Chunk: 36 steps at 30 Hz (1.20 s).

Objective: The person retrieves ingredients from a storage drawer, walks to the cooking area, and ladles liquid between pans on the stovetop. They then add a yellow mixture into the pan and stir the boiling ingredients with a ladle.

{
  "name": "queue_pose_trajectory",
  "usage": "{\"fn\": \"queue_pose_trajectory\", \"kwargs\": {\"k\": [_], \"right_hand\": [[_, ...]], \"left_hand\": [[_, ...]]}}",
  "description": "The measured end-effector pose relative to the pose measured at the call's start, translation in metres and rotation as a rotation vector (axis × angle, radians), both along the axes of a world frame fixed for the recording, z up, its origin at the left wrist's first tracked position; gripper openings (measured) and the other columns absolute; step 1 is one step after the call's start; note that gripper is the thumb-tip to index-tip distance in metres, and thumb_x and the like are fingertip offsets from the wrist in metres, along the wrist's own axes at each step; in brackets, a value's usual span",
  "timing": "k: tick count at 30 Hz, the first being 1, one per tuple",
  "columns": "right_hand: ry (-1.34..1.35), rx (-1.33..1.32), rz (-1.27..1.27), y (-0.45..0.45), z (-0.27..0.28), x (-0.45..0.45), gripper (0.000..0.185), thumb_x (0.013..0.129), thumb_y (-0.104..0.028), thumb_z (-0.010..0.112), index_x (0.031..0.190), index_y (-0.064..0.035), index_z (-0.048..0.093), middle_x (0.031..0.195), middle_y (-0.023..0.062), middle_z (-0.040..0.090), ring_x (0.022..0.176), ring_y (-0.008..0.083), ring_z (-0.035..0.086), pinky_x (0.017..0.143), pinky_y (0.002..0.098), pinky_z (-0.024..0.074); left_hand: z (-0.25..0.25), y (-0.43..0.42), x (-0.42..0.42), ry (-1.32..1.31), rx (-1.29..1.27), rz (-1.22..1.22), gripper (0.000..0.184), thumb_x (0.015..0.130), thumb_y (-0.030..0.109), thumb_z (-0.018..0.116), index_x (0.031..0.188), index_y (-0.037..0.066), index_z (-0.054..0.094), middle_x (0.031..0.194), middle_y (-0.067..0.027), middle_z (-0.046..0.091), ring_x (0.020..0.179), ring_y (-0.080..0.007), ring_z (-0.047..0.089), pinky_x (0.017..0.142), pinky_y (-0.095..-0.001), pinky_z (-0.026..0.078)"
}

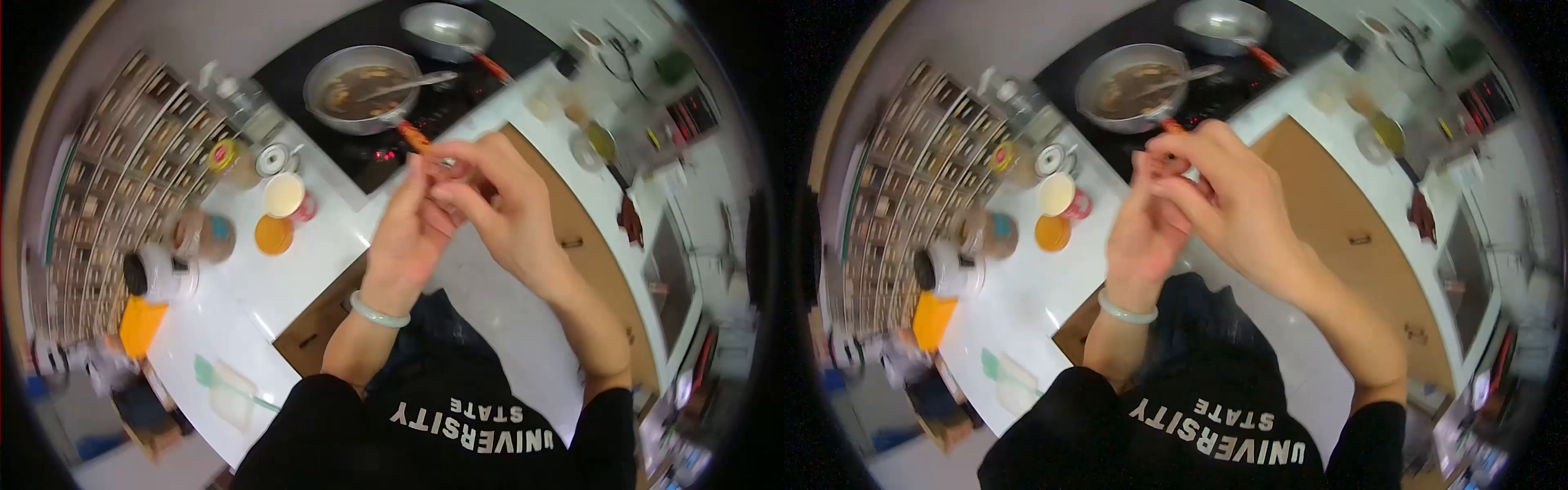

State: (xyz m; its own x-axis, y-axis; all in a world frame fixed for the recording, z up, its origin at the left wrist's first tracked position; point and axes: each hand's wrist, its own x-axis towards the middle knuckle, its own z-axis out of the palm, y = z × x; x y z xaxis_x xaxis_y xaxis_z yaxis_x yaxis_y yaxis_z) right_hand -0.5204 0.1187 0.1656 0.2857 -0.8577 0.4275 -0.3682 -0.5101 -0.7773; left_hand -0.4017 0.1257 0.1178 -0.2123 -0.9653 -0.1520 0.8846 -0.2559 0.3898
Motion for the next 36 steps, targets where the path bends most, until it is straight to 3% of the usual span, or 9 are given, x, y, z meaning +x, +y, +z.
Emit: {"fn": "queue_pose_trajectory", "kwargs": {"k": [3,8,12,15,17,20,29,33,36], "right_hand": [[0.073,-0.279,0.016,-0.002,-0.035,0.029,0.016,0.08,-0.004,0.067,0.095,-0.0042,0.066,0.084,0.0082,0.057,0.073,0.0179,0.06,0.062,0.0284,0.0481],[-0.094,0.253,0.315,-0.016,-0.038,0.102,0.011,0.086,-0.008,0.064,0.095,-0.0018,0.065,0.081,0.0045,0.058,0.069,0.0129,0.058,0.06,0.025,0.0475],[-0.37,0.928,0.489,-0.051,-0.057,0.195,0.015,0.088,-0.014,0.062,0.095,-0.0007,0.062,0.076,0.0009,0.057,0.067,0.0085,0.056,0.06,0.0233,0.0475],[-0.353,1.078,0.553,-0.079,-0.06,0.273,0.015,0.089,-0.016,0.061,0.094,-0.0021,0.06,0.081,0.0023,0.058,0.072,0.0101,0.057,0.063,0.0264,0.0485],[-0.429,1.18,0.56,-0.098,-0.062,0.324,0.015,0.089,-0.015,0.06,0.097,-0.0023,0.059,0.084,0.0032,0.058,0.074,0.0121,0.057,0.065,0.029,0.0485],[-0.493,1.234,0.594,-0.122,-0.077,0.397,0.018,0.089,-0.016,0.059,0.1,-0.0023,0.057,0.085,0.0042,0.058,0.073,0.0149,0.057,0.066,0.0321,0.048],[-0.585,1.323,0.394,-0.174,-0.172,0.572,0.011,0.082,-0.014,0.066,0.082,-0.0072,0.057,0.068,0.0005,0.051,0.058,0.013,0.048,0.055,0.031,0.0418],[-0.653,1.279,0.264,-0.163,-0.168,0.582,0.014,0.078,-0.013,0.067,0.076,-0.0093,0.053,0.06,-0.0012,0.046,0.048,0.0105,0.041,0.046,0.0276,0.0354],[-0.647,1.27,0.298,-0.137,-0.16,0.554,0.005,0.083,-0.01,0.061,0.084,-0.0049,0.06,0.065,-0.0028,0.045,0.053,0.0084,0.04,0.052,0.0271,0.0366]], "left_hand": [[-0.03,0.021,0.025,-0.051,-0.056,0.113,0.026,0.097,0.031,0.051,0.105,0.007,0.059,0.1,-0.0022,0.063,0.089,-0.013,0.06,0.079,-0.0306,0.049],[-0.048,0.041,0.117,-0.452,0.034,0.356,0.027,0.096,0.026,0.054,0.109,0.004,0.06,0.106,-0.0048,0.06,0.092,-0.015,0.06,0.081,-0.0301,0.051],[-0.098,0.01,0.296,-2.387,-0.167,0.956,0.039,0.082,0.03,0.068,0.112,0.006,0.062,0.113,-0.0113,0.059,0.11,-0.0284,0.053,0.093,-0.0441,0.044],[-0.116,-0.017,0.398,-2.948,-0.13,0.559,0.036,0.077,0.028,0.07,0.106,0.008,0.065,0.115,-0.01,0.058,0.122,-0.0322,0.043,0.093,-0.0579,0.037],[-0.117,-0.022,0.432,-2.976,-0.008,0.036,0.034,0.075,0.023,0.07,0.104,0.007,0.066,0.116,-0.0097,0.057,0.125,-0.032,0.04,0.094,-0.0597,0.035],[-0.122,-0.004,0.45,-2.885,0.083,-0.205,0.028,0.073,0.021,0.067,0.097,0.007,0.066,0.11,-0.0073,0.06,0.117,-0.0275,0.047,0.096,-0.0519,0.038],[-0.109,0.069,0.448,-2.76,-0.264,0.244,0.028,0.074,0.016,0.069,0.099,0.004,0.065,0.111,-0.0077,0.06,0.12,-0.0305,0.048,0.1,-0.0501,0.037],[-0.091,0.068,0.428,-2.138,-0.352,0.72,0.032,0.084,0.014,0.064,0.114,0.002,0.06,0.133,-0.0145,0.049,0.129,-0.0317,0.042,0.103,-0.0475,0.036],[-0.101,0.045,0.408,-1.511,-0.03,1.061,0.042,0.092,0.017,0.056,0.13,0.002,0.047,0.139,-0.0164,0.042,0.13,-0.0299,0.04,0.104,-0.0456,0.035]]}}
